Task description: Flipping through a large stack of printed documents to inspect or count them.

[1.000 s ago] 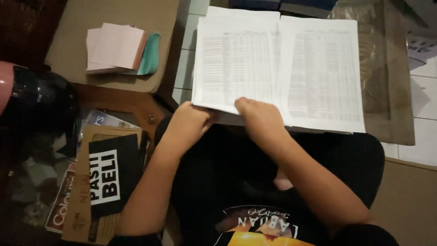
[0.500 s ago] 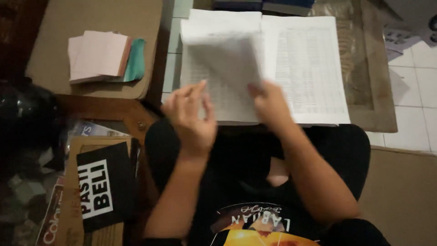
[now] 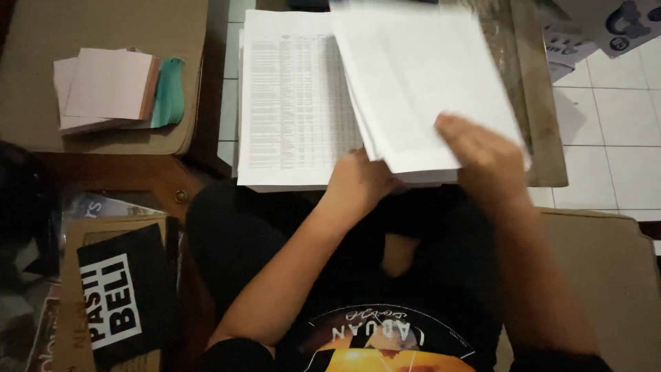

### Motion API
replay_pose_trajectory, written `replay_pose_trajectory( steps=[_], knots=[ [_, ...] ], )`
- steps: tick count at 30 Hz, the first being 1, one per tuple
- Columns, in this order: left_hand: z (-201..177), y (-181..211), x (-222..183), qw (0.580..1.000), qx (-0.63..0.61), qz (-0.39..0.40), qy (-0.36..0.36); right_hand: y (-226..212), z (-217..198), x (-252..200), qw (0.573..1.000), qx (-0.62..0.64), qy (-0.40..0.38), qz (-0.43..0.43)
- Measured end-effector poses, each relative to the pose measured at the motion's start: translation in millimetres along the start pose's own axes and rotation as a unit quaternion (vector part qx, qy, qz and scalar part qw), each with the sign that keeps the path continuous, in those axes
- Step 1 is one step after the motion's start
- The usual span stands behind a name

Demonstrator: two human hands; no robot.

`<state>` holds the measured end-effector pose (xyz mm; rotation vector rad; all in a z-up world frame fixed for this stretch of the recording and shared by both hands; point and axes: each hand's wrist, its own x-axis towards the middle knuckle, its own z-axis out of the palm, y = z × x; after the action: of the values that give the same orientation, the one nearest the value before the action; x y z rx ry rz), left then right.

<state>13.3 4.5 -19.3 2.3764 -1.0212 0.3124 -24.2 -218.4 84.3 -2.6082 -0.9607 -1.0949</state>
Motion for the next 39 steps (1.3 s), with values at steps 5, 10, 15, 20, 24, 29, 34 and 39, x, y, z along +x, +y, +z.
replay_pose_trajectory(
  steps=[5,10,15,20,24,29,34,39],
  knots=[
    [-10,2,-7,0.993,0.116,0.009,0.025,-4,27,-54,0.969,0.016,-0.208,0.134],
    [-21,7,-6,0.990,0.106,0.029,0.091,-5,36,-66,0.970,0.050,-0.194,0.136],
    [-9,9,-4,0.990,0.059,0.008,0.128,-3,33,-64,0.965,0.051,-0.217,0.138],
    [-11,12,2,0.985,-0.003,0.029,0.172,-18,13,-29,0.956,0.058,-0.242,0.157],
    [-2,4,-5,0.990,-0.020,0.020,0.140,-11,12,-30,0.954,0.085,-0.233,0.169],
    [-13,7,-3,0.983,-0.102,-0.015,0.150,-9,10,-23,0.937,0.121,-0.256,0.205],
    [-6,2,-3,0.979,-0.110,-0.008,0.174,-15,4,-14,0.938,0.125,-0.243,0.213],
    [-87,-10,-40,0.959,-0.162,-0.031,0.230,34,17,-54,0.895,0.154,-0.292,0.301]
  ],
)
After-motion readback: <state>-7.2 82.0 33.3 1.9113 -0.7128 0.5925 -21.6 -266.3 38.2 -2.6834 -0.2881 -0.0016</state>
